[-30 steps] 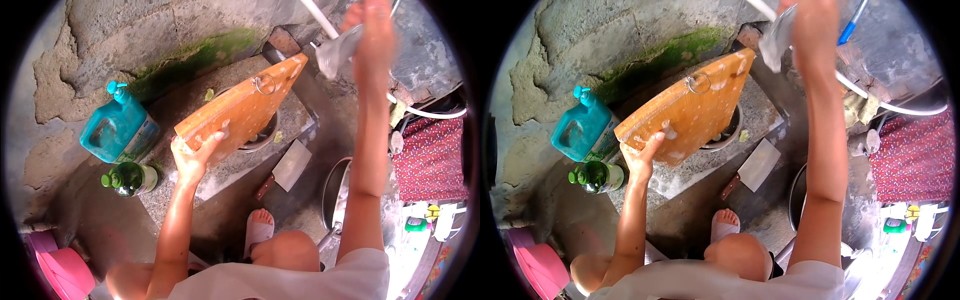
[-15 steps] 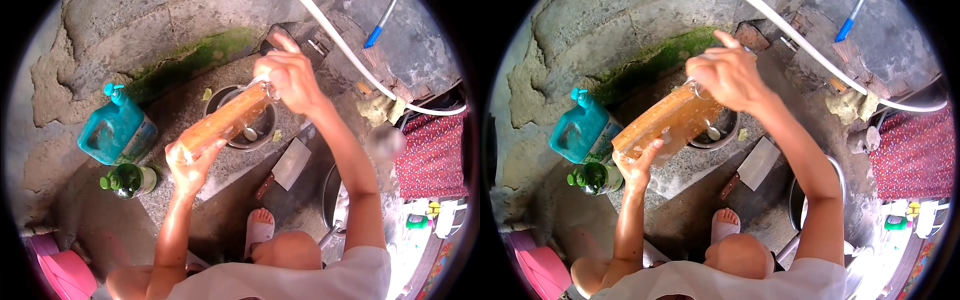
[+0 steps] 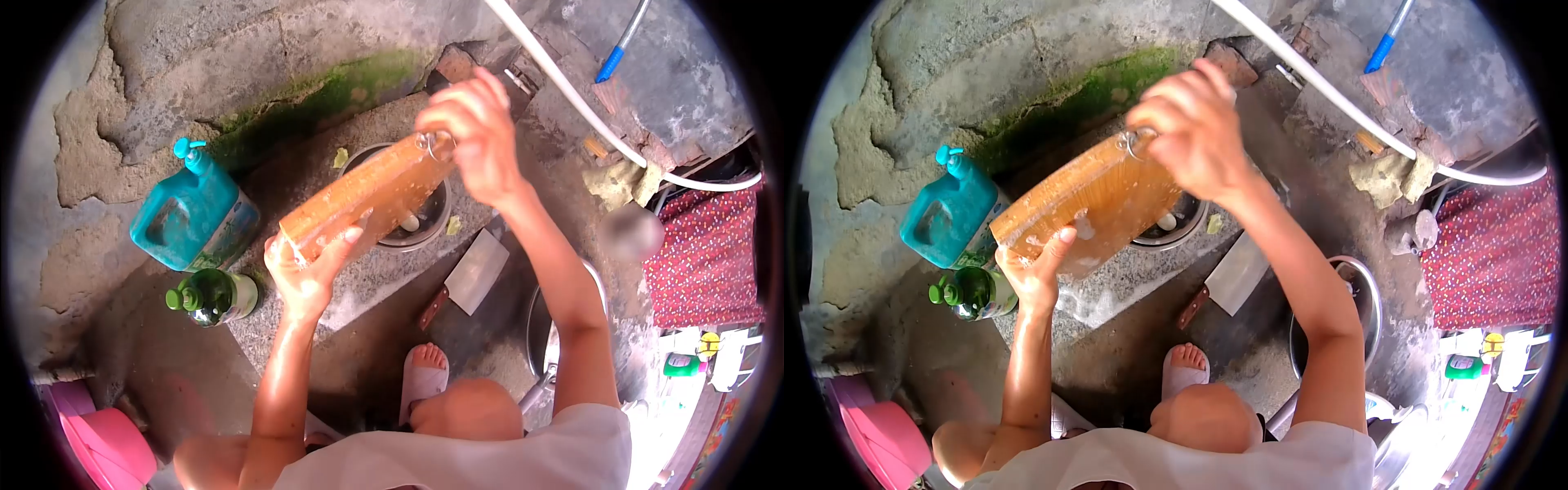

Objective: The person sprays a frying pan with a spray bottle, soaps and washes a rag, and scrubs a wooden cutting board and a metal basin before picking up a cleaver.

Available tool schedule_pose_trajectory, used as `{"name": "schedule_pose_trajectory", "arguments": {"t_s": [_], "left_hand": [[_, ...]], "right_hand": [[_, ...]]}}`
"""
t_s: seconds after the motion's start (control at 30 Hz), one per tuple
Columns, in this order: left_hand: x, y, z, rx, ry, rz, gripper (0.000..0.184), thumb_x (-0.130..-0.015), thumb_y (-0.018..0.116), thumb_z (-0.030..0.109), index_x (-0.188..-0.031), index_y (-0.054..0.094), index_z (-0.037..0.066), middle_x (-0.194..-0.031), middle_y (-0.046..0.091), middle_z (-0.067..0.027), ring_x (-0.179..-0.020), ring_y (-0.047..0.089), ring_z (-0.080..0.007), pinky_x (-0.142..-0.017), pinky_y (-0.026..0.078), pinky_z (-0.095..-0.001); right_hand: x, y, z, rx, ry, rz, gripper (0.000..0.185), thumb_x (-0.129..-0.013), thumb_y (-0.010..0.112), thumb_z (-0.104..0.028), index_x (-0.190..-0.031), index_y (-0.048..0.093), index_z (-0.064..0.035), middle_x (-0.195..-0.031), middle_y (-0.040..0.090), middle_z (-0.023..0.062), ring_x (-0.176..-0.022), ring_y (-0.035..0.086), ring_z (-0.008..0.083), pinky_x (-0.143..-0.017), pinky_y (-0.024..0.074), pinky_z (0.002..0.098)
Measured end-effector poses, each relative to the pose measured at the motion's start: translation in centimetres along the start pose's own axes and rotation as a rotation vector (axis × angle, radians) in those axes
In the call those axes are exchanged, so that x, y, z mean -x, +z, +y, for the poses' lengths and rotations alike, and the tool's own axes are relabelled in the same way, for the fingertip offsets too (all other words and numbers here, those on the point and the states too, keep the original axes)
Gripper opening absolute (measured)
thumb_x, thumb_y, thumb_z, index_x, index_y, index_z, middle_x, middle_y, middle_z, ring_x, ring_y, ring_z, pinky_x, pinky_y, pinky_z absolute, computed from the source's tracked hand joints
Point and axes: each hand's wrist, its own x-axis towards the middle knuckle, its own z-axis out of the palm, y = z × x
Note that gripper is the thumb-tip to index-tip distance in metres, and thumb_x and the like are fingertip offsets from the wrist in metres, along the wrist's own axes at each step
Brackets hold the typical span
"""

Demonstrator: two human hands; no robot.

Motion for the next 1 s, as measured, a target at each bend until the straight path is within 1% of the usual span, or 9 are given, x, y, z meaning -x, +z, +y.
{"name": "schedule_pose_trajectory", "arguments": {"t_s": [0.13,0.17,0.33,0.5,0.6,0.67,0.77,0.9,1.0], "left_hand": [[-0.1,-0.3,0.0,-0.057,0.005,0.008,0.027,-0.068,0.071,0.004,-0.094,0.062,0.0,-0.083,0.064,-0.0038,-0.074,0.057,-0.009,-0.069,0.046,-0.0237],[-0.1,-0.4,-0.2,-0.05,0.01,0.016,0.027,-0.068,0.071,0.004,-0.094,0.062,0.0,-0.082,0.064,-0.0036,-0.074,0.057,-0.0089,-0.069,0.046,-0.0235],[-0.1,-0.1,-0.2,-0.071,-0.014,0.024,0.027,-0.069,0.071,0.005,-0.094,0.062,0.0,-0.083,0.064,-0.0038,-0.074,0.057,-0.0088,-0.07,0.046,-0.0237],[-0.1,-0.4,-0.4,-0.028,-0.005,0.026,0.027,-0.069,0.071,0.006,-0.094,0.062,0.0,-0.083,0.064,-0.0039,-0.074,0.057,-0.0089,-0.07,0.045,-0.0235],[0.0,0.0,-0.9,-0.096,0.004,0.005,0.027,-0.069,0.071,0.005,-0.094,0.062,0.0,-0.083,0.064,-0.004,-0.075,0.057,-0.0089,-0.071,0.045,-0.0235],[0.1,0.0,-0.6,-0.082,-0.016,0.001,0.027,-0.069,0.071,0.005,-0.094,0.062,-0.001,-0.083,0.064,-0.0042,-0.075,0.057,-0.0089,-0.071,0.045,-0.0238],[0.2,-0.3,-0.6,-0.063,0.004,0.014,0.028,-0.069,0.071,0.005,-0.094,0.062,-0.001,-0.083,0.064,-0.004,-0.074,0.057,-0.0087,-0.071,0.046,-0.024],[0.2,-0.2,-0.6,-0.045,-0.026,0.025,0.029,-0.068,0.071,0.005,-0.095,0.062,-0.001,-0.085,0.064,-0.0044,-0.076,0.057,-0.0091,-0.07,0.046,-0.0244],[0.1,-0.3,-0.4,-0.098,0.0,0.015,0.029,-0.068,0.072,0.005,-0.095,0.062,-0.001,-0.084,0.065,-0.0047,-0.075,0.057,-0.009,-0.07,0.046,-0.0239]], "right_hand": [[-0.2,-0.2,2.2,0.067,-0.182,-0.034,0.057,-0.091,0.015,-0.048,-0.083,0.058,-0.0121,-0.084,0.053,0.0061,-0.084,0.051,0.0231,-0.082,0.0341,0.0412],[0.7,-0.5,3.8,0.078,-0.064,-0.041,0.057,-0.091,0.014,-0.047,-0.083,0.059,-0.012,-0.083,0.054,0.0065,-0.085,0.051,0.0235,-0.081,0.0353,0.0399],[-0.8,0.0,-2.5,-0.132,0.035,-0.119,0.079,-0.081,0.0,-0.064,-0.094,0.057,-0.011,-0.089,0.055,0.0082,-0.089,0.051,0.0249,-0.093,0.0249,0.0445],[1.6,-1.3,2.7,0.009,0.144,-0.156,0.076,-0.083,0.0,-0.06,-0.102,0.054,-0.0101,-0.1,0.057,0.0083,-0.103,0.051,0.0241,-0.101,0.0124,0.0535],[0.3,0.5,-3.1,-0.206,0.086,-0.101,0.075,-0.084,0.0,-0.059,-0.104,0.053,-0.0111,-0.102,0.057,0.0081,-0.103,0.052,0.0243,-0.101,0.0105,0.0545],[0.1,0.1,-2.0,-0.192,0.048,-0.125,0.072,-0.085,0.001,-0.057,-0.104,0.054,-0.0135,-0.103,0.058,0.0076,-0.103,0.052,0.0228,-0.103,0.0008,0.051],[2.3,-1.4,2.8,0.052,0.237,-0.153,0.074,-0.084,-0.002,-0.058,-0.103,0.056,-0.0144,-0.107,0.057,0.0072,-0.109,0.049,0.0214,-0.102,-0.0016,0.0516],[0.8,0.6,-2.9,-0.231,0.146,-0.093,0.072,-0.085,0.002,-0.058,-0.104,0.055,-0.0131,-0.109,0.056,0.0068,-0.112,0.047,0.0202,-0.102,-0.004,0.0537],[1.3,-0.9,1.6,-0.026,0.172,-0.171,0.072,-0.085,0.0,-0.057,-0.105,0.056,-0.0155,-0.106,0.059,0.0054,-0.111,0.048,0.0197,-0.102,-0.0074,0.0521]]}}
